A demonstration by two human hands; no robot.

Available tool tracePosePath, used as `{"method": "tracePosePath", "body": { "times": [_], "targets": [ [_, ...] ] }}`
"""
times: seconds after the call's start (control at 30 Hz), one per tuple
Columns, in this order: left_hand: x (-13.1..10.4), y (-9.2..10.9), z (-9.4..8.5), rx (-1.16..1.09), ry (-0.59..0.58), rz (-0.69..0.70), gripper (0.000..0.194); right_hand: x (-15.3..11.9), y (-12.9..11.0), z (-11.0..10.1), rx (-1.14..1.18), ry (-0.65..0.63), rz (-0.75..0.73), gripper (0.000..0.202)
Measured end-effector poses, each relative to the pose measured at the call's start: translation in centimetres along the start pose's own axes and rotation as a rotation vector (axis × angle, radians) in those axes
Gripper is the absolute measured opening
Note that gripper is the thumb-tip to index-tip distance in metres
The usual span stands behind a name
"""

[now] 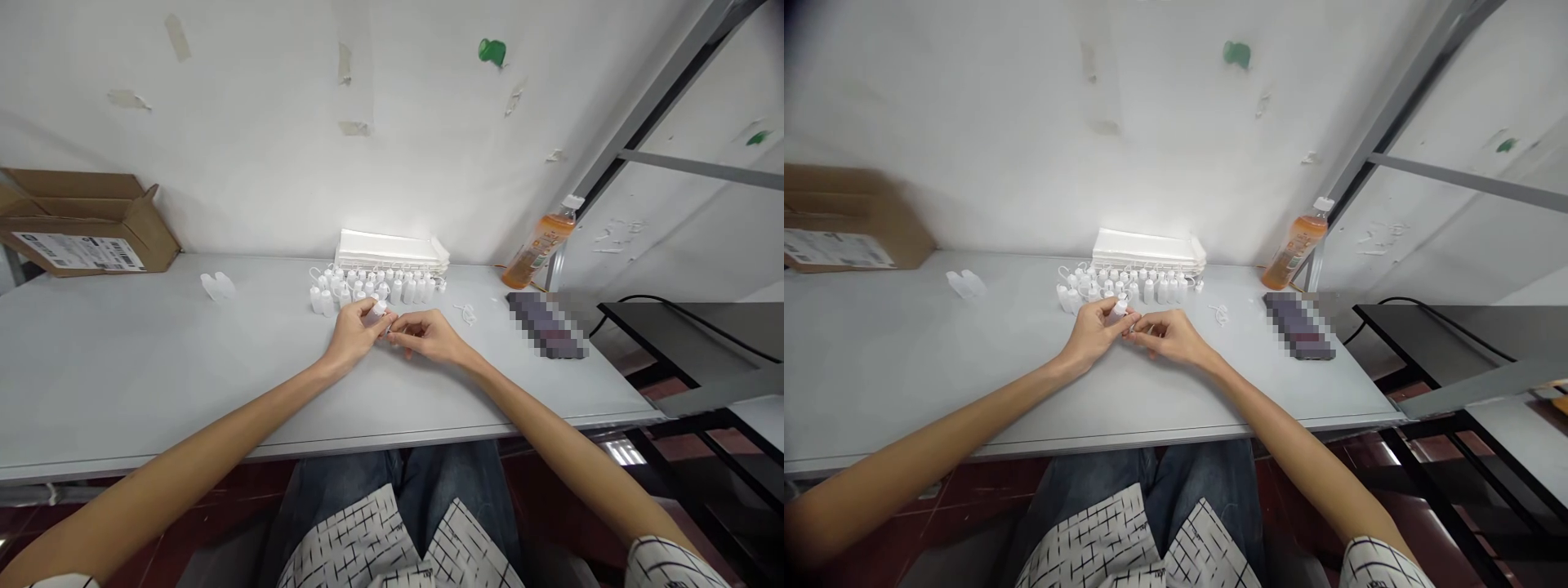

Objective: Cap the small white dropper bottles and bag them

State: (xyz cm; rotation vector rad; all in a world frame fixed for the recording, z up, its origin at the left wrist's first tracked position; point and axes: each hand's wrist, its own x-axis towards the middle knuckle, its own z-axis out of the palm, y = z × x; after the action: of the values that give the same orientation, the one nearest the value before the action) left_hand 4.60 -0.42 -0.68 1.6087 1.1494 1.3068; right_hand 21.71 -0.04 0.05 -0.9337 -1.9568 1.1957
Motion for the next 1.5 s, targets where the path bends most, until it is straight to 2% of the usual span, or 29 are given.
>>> {"method": "tracePosePath", "body": {
  "times": [0.13,0.27,0.47,0.57,0.8,1.5],
  "targets": [
    [0.1,-0.2,-0.1,0.032,-0.021,-0.027,0.028,0.1,-0.4,-0.5,0.067,0.083,-0.026,0.025],
    [-0.1,0.0,-0.2,0.127,-0.027,-0.044,0.032,0.2,-0.6,-0.9,0.105,0.158,-0.013,0.027],
    [-0.3,0.6,-0.5,0.274,-0.098,-0.084,0.033,0.3,-0.4,-1.6,0.194,0.211,-0.035,0.029],
    [-0.4,0.8,-0.5,0.326,-0.171,-0.084,0.034,0.3,-0.5,-2.0,0.194,0.243,-0.05,0.029],
    [-0.6,1.1,-0.4,0.345,-0.294,-0.022,0.036,0.1,-0.7,-1.9,0.184,0.196,-0.051,0.027],
    [-0.6,0.7,-0.3,0.304,-0.318,-0.007,0.04,0.2,-0.7,-1.7,0.205,0.174,-0.015,0.029]
  ]
}}
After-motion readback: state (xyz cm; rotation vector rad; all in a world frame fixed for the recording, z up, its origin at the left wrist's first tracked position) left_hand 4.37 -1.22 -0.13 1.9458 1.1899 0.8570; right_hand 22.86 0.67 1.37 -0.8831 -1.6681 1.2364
